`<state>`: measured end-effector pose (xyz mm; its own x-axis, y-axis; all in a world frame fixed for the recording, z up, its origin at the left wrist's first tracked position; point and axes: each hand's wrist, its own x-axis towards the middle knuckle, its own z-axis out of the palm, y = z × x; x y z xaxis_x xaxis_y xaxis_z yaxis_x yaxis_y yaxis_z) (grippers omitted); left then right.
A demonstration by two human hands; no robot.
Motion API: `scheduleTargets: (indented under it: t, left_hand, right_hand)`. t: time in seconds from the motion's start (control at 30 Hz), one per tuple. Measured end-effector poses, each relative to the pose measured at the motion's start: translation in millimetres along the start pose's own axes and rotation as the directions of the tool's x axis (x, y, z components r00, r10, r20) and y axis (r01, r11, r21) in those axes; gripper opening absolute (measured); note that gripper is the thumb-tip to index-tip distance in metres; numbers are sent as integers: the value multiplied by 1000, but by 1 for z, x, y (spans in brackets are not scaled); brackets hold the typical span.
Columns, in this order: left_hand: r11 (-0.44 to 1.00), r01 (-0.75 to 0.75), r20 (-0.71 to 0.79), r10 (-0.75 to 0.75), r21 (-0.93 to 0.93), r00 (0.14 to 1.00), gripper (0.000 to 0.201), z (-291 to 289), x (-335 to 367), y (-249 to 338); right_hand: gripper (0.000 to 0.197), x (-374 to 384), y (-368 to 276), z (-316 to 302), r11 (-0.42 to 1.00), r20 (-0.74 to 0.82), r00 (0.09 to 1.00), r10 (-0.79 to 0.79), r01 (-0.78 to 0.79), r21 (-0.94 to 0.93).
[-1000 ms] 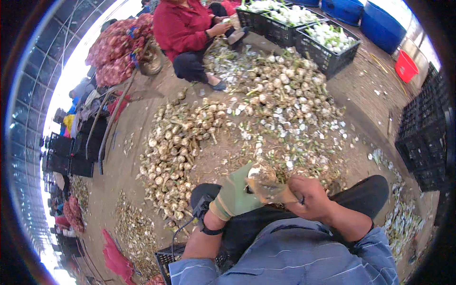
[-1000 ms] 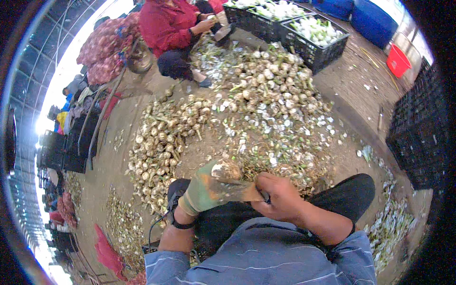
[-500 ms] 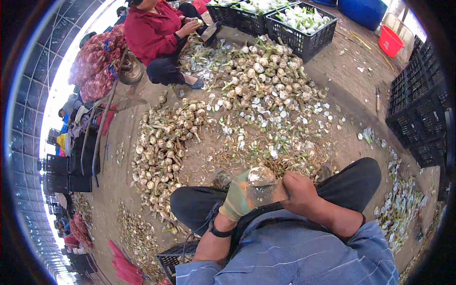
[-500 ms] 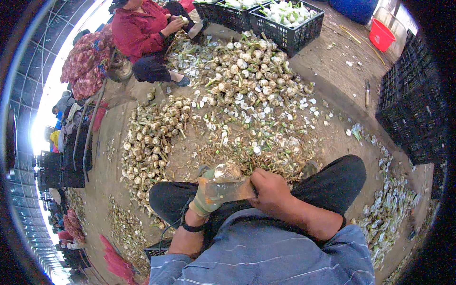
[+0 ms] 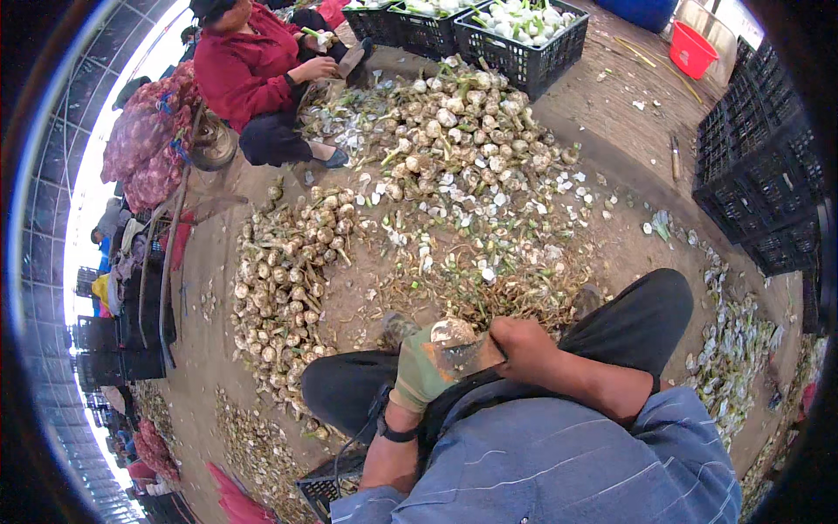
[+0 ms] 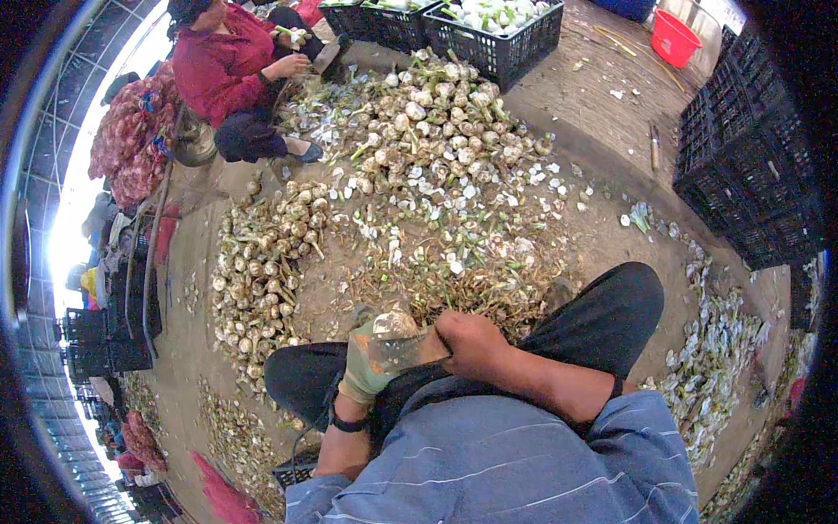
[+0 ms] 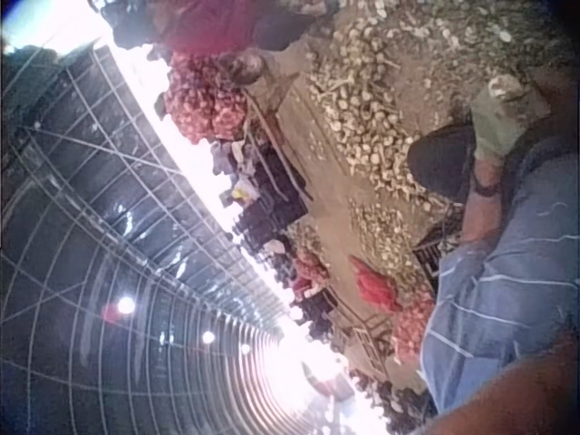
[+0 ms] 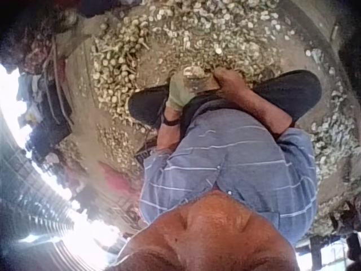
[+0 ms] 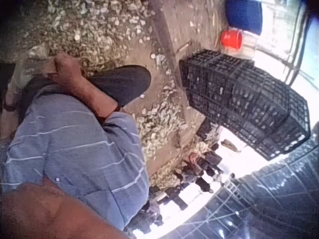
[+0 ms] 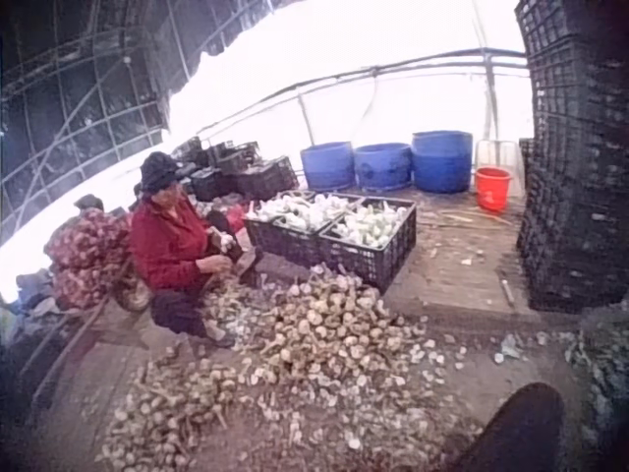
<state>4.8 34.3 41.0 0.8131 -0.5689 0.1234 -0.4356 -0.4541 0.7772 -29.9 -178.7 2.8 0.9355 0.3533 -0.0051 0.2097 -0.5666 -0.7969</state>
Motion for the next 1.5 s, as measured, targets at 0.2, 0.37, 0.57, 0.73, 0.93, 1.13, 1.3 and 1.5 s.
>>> scheduleTargets:
  t: [0.2,0.37,0.57,0.73,0.93,1.13,1.3,1.5]
  left_hand:
    - [696,291,172,-237,-657,956,21,1,-17,17]
    - [800,211,114,-178,-562,977,28,-19,-11,12]
    - [851,299,118,-275,-432,954,37,-1,4,19]
    - [970,147,-2,-149,192,989,61,12,15,30]
    - [975,213,-136,-219,-59,966,67,21,7,23]
    - [939,269,-222,-315,-215,923,55,30,4,2]
    - [273,222,-14,-660,-936,751,39,22,7,-5]
    - [64,139,63,-659,-988,750,34,30,17,6]
  right_hand:
    - [20,9,71,9,857,203,834,513,-485,-176]
    - [24,3,44,19,929,-12,945,327,-324,-181]
    - [36,5,15,-7,598,133,860,494,-446,666]
    - [42,14,-16,-17,636,119,893,434,-397,662]
    - [41,32,-23,-25,836,57,928,368,-357,417]
    - [34,33,-14,-28,821,-16,939,344,-293,490]
    - [19,6,12,-33,743,-99,915,391,-250,620]
    - [16,1,13,-33,821,-128,928,349,-237,520]
